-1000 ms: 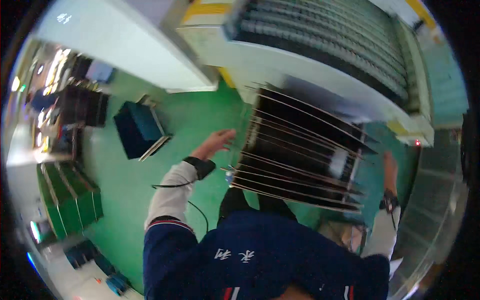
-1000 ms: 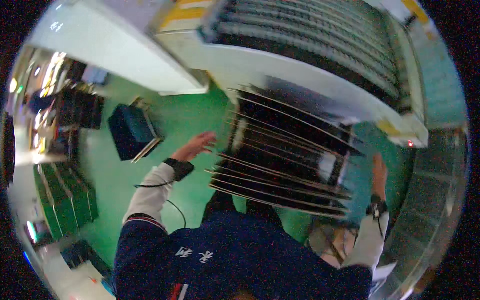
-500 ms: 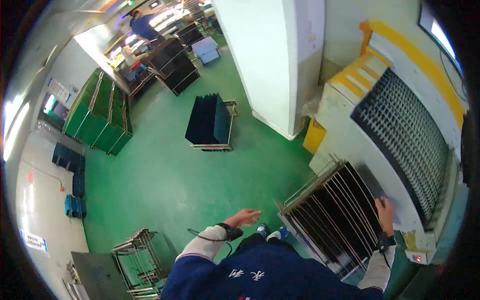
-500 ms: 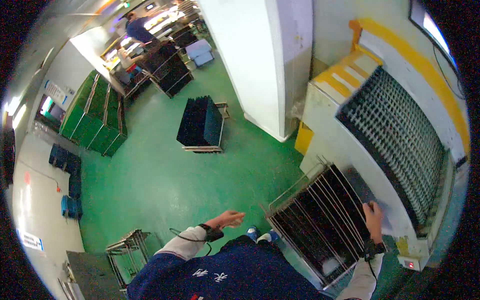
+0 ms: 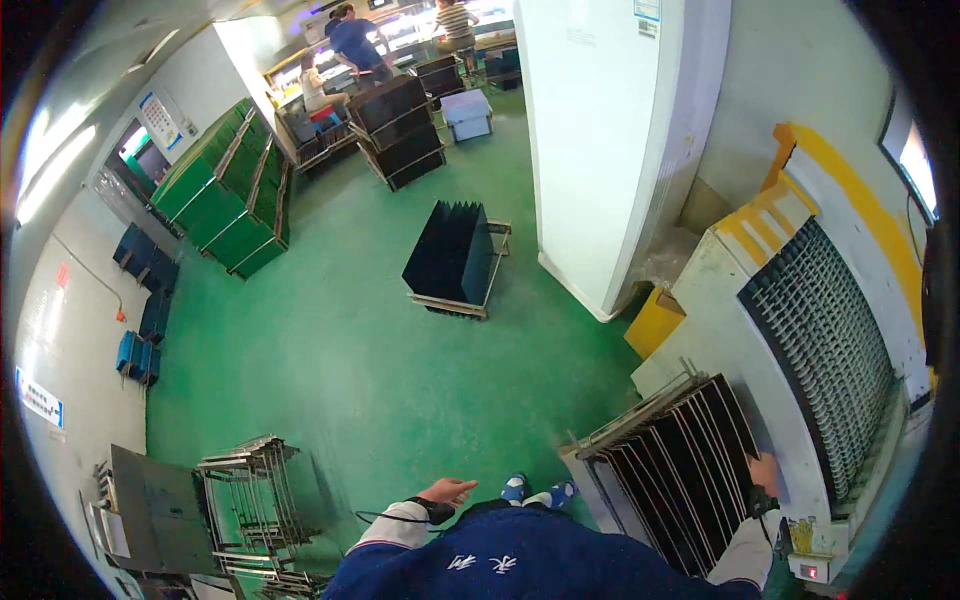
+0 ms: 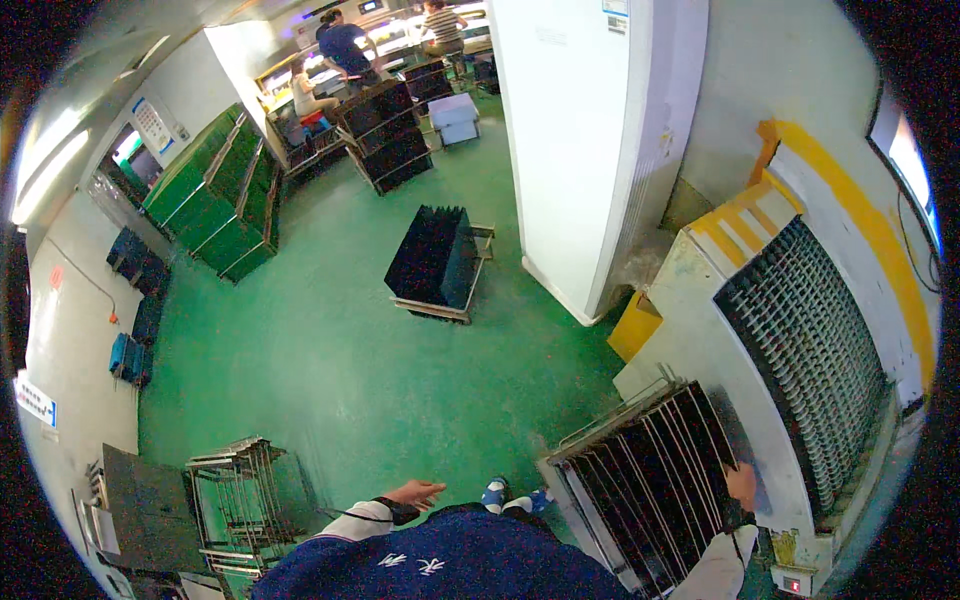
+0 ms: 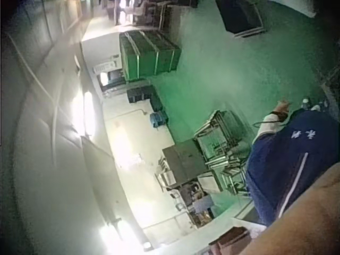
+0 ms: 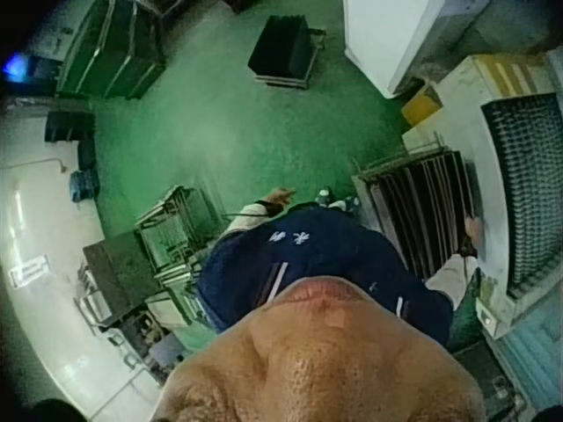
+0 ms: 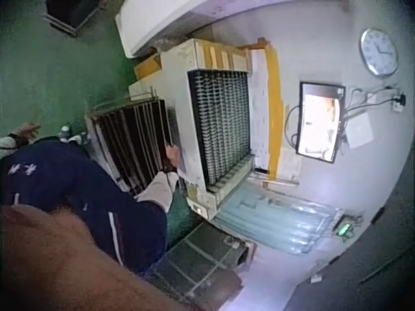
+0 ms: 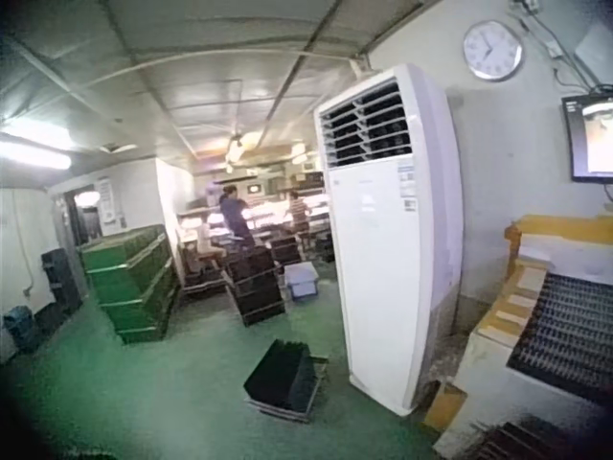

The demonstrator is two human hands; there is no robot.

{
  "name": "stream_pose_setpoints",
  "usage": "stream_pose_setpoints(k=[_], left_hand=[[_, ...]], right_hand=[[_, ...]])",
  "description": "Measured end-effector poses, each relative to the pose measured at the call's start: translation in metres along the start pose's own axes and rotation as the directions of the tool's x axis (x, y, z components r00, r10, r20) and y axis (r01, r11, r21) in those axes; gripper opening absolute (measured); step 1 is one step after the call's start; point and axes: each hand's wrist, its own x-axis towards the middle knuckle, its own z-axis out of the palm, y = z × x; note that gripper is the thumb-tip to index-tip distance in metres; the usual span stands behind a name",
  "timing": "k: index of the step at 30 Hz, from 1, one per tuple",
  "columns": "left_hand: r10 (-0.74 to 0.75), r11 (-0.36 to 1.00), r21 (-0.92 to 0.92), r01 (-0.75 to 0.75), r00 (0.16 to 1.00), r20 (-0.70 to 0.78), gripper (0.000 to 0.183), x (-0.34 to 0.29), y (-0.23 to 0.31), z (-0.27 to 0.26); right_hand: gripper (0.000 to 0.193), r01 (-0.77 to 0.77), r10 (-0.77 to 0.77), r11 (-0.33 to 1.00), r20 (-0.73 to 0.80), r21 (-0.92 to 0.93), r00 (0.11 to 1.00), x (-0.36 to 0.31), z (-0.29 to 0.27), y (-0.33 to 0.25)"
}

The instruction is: Transferring glass or metal panels from a rack to a processing machine for inspection or treatment.

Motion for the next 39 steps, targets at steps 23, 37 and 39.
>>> stream_pose_setpoints(k=[23, 37, 39], left_hand=[[0.078, 0.997, 0.006, -0.079, 0.996, 0.050, 0.068, 0.025, -0.048, -0.028], [0.393, 0.855, 0.169, -0.490, 0.826, 0.404, 0.054, 0.009, -0.034, 0.002], [0.219, 0.938, 0.167, -0.303, 0.894, 0.390, 0.051, 0.013, -0.026, 0.014]], right_hand=[[0.034, -0.029, 0.001, 0.969, -0.115, -0.243, 0.993, 0.028, 0.022, 0.008], [0.038, -0.008, 0.005, 0.991, -0.030, -0.133, 1.000, 0.029, 0.000, 0.004], [0.034, 0.041, -0.037, 0.995, 0.047, -0.093, 0.998, 0.025, -0.002, -0.004]])
